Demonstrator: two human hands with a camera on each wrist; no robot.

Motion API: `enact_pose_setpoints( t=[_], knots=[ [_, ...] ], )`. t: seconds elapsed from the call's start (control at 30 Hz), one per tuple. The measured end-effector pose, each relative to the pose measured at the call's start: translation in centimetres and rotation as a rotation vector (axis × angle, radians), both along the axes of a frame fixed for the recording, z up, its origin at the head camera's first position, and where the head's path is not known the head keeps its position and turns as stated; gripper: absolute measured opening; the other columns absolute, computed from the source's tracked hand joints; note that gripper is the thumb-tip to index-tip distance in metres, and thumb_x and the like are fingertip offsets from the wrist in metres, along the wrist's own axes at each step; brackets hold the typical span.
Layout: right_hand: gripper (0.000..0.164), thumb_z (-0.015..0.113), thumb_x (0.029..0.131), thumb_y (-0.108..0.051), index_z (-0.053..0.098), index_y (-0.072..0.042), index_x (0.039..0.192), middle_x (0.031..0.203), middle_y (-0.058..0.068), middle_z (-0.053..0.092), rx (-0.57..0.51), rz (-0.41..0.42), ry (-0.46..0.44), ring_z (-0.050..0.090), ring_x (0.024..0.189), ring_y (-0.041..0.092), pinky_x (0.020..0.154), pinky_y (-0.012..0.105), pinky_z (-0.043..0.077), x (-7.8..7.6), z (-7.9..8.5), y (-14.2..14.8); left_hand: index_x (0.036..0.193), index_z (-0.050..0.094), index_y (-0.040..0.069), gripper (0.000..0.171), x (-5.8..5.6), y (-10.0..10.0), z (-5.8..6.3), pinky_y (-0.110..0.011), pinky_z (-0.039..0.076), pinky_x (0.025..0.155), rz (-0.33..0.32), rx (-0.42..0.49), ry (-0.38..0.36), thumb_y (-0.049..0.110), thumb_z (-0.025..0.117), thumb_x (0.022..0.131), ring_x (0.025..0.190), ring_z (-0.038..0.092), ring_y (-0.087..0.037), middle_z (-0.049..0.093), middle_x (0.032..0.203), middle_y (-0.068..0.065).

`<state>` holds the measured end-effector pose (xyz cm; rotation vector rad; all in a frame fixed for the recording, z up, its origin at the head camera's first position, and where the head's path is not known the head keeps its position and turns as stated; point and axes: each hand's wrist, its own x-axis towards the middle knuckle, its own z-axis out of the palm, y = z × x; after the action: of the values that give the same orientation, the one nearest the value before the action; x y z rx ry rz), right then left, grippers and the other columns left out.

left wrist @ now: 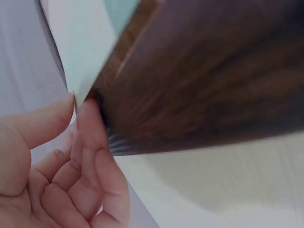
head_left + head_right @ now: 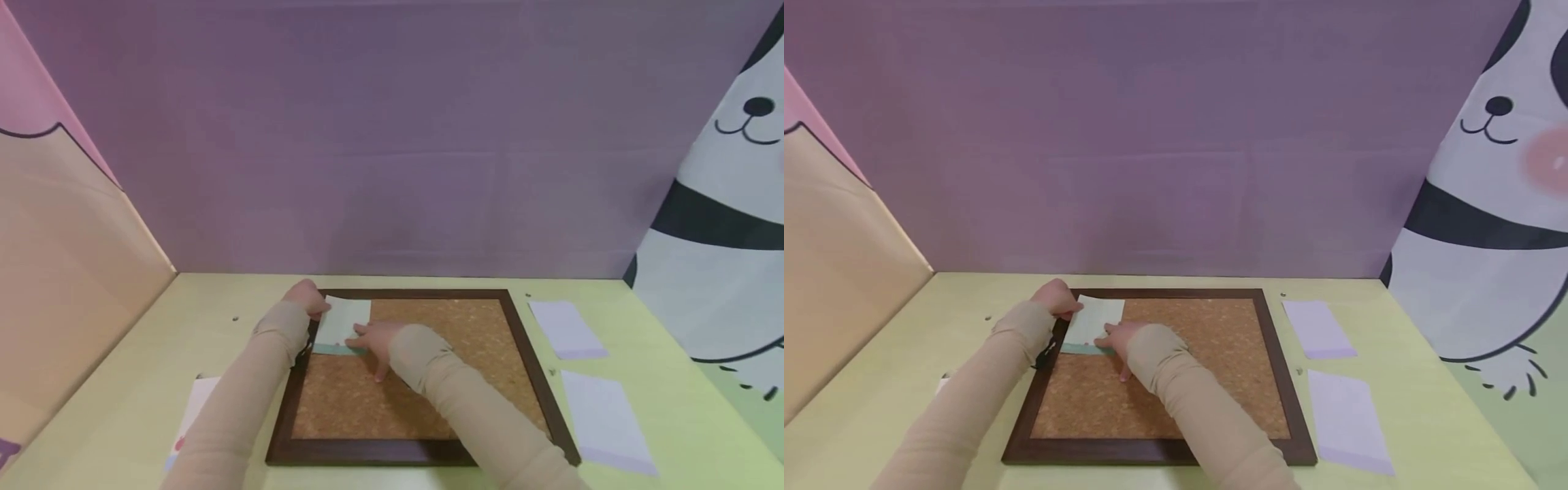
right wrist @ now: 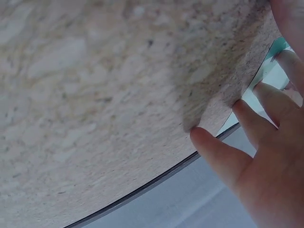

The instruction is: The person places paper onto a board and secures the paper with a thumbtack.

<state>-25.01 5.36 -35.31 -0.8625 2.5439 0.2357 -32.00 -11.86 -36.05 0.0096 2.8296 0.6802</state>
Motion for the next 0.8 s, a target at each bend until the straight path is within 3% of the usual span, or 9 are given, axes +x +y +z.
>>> enact_pose_setpoints(
  t=[0.1,0.2,0.4,0.53,0.8],
  knots=[
    [0.08,0.077,0.078,-0.029,0.035,-0.026,0.147,0.157,0.001,0.023,0.0,-0.007,-0.003,0.025,0.143,0.022,0.115,0.029,0.026,0.0,-0.1,0.1,0.068,0.065,0.005,0.023,0.1,-0.3,0.0,-0.026,0.05,0.071,0.001,0.041,-0.007,0.019,0.062,0.086,0.054,0.059,-0.01,0.058,0.051,0.003],
    [0.082,0.077,0.078,-0.029,0.034,-0.027,0.147,0.158,0.001,0.021,-0.001,-0.016,-0.011,0.024,0.144,0.022,0.116,0.031,0.025,0.0,-0.2,0.2,0.076,0.068,0.002,0.023,0.1,-0.6,0.0,-0.029,0.052,0.073,0.018,0.08,-0.012,0.019,0.06,0.088,0.057,0.063,-0.012,0.063,0.056,0.0],
    [0.084,0.08,0.075,-0.025,0.036,-0.026,0.146,0.157,0.001,0.023,-0.012,-0.032,-0.004,0.024,0.143,0.023,0.116,0.031,0.023,-0.1,-0.3,-0.2,0.088,0.068,-0.005,0.027,-0.2,-1.5,0.4,-0.026,0.051,0.065,0.028,0.182,0.028,0.018,0.056,0.09,0.058,0.063,-0.014,0.067,0.065,-0.006],
    [0.084,0.081,0.074,-0.023,0.037,-0.024,0.146,0.157,0.002,0.024,-0.017,-0.025,-0.006,0.026,0.143,0.023,0.116,0.03,0.023,-0.2,-0.3,-0.5,0.095,0.064,-0.01,0.028,-0.2,-2.2,0.3,-0.03,0.055,0.069,0.037,0.249,0.036,0.016,0.055,0.09,0.064,0.066,-0.019,0.07,0.071,-0.01],
    [0.084,0.08,0.075,-0.025,0.036,-0.026,0.146,0.157,0.001,0.022,-0.013,-0.026,-0.012,0.026,0.143,0.022,0.116,0.03,0.025,-0.2,-0.3,-0.2,0.091,0.066,-0.006,0.03,0.0,-2.6,0.3,-0.038,0.053,0.076,0.036,0.232,0.061,0.02,0.052,0.093,0.075,0.069,-0.024,0.071,0.078,-0.013]
  ],
)
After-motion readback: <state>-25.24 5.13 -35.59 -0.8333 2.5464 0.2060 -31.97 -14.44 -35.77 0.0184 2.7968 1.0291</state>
